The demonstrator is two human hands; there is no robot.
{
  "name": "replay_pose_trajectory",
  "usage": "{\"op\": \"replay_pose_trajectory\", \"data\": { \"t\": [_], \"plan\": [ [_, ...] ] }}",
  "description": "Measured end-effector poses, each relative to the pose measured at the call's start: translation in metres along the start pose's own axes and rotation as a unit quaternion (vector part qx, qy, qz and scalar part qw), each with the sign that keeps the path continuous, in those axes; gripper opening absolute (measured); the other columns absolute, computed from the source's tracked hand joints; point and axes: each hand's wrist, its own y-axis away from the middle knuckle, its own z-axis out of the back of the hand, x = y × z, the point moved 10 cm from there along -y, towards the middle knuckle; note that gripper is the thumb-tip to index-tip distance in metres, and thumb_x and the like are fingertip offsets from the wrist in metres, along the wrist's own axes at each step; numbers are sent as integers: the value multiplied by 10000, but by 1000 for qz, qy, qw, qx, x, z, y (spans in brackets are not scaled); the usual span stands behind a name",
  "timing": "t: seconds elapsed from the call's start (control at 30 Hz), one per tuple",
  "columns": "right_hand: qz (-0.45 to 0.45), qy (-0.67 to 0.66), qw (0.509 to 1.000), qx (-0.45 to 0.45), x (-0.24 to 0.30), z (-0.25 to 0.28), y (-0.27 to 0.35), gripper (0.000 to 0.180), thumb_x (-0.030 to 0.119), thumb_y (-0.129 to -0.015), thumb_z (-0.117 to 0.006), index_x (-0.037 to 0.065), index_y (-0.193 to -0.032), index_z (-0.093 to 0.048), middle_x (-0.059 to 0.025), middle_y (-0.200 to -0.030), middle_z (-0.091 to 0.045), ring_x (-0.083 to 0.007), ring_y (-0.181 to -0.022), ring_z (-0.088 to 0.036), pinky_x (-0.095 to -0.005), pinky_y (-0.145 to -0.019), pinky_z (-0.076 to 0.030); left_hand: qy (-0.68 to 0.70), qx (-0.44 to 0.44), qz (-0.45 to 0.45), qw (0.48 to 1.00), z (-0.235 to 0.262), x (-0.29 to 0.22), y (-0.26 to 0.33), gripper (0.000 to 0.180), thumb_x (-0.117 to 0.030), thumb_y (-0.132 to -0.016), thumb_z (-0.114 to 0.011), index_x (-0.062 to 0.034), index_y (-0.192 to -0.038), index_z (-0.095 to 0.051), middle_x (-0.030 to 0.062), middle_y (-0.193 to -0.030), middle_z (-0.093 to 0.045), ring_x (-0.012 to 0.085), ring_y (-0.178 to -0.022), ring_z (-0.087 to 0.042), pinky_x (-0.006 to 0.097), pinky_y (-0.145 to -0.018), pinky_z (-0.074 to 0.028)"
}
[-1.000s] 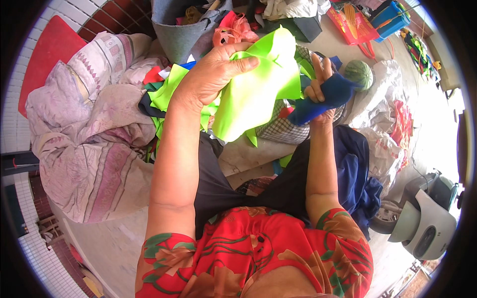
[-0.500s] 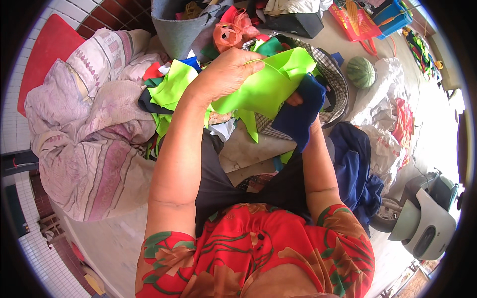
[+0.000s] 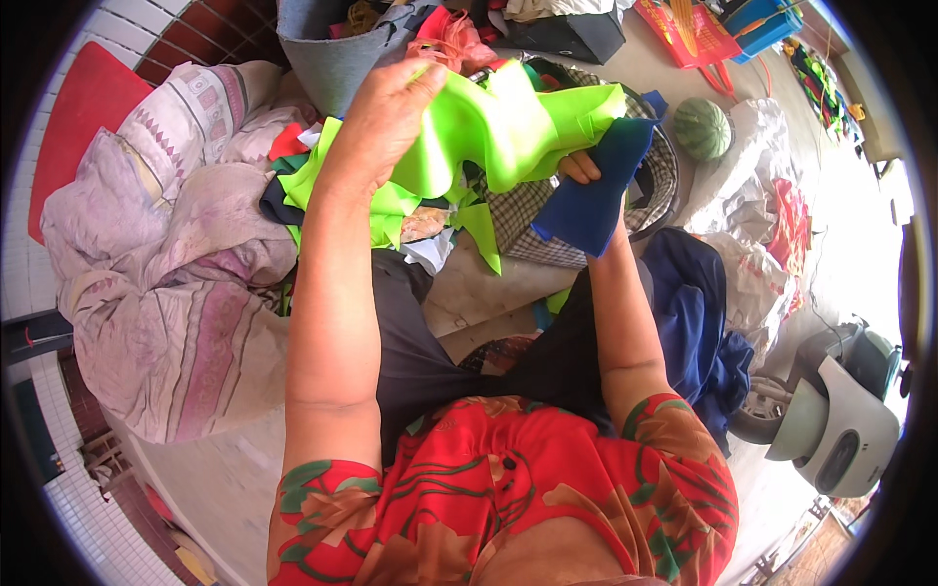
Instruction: The person sits on the floor and folds various pieces of colorful fabric, including neon green, red, blue, and white items. They handle the fabric pieces one by one, folding them into smaller squares and placing them into a pile or basket.
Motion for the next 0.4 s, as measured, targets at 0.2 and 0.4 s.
{"op": "replay_pose_trajectory", "data": {
  "t": [0.2,0.4],
  "plan": [
    [12,1,999,-41,7,33,9,287,262,-951,-417,20,-1048,-534,-78,-908,-552,-94,-491,-390,-210,-463,-345,129,-152,-5,980,38,-3,1,292,-258,-916,-562,4,-1040,-604,47,-913,-638,105,-797,-587,241,-745,-463],
    [34,-45,998,-9,13,42,7,277,266,-949,-422,37,-1066,-527,-71,-920,-552,-109,-508,-400,-223,-487,-361,150,-284,-34,946,64,-13,13,269,-197,-953,-483,46,-984,-597,59,-798,-614,102,-689,-555,258,-638,-467]
  ]
}}
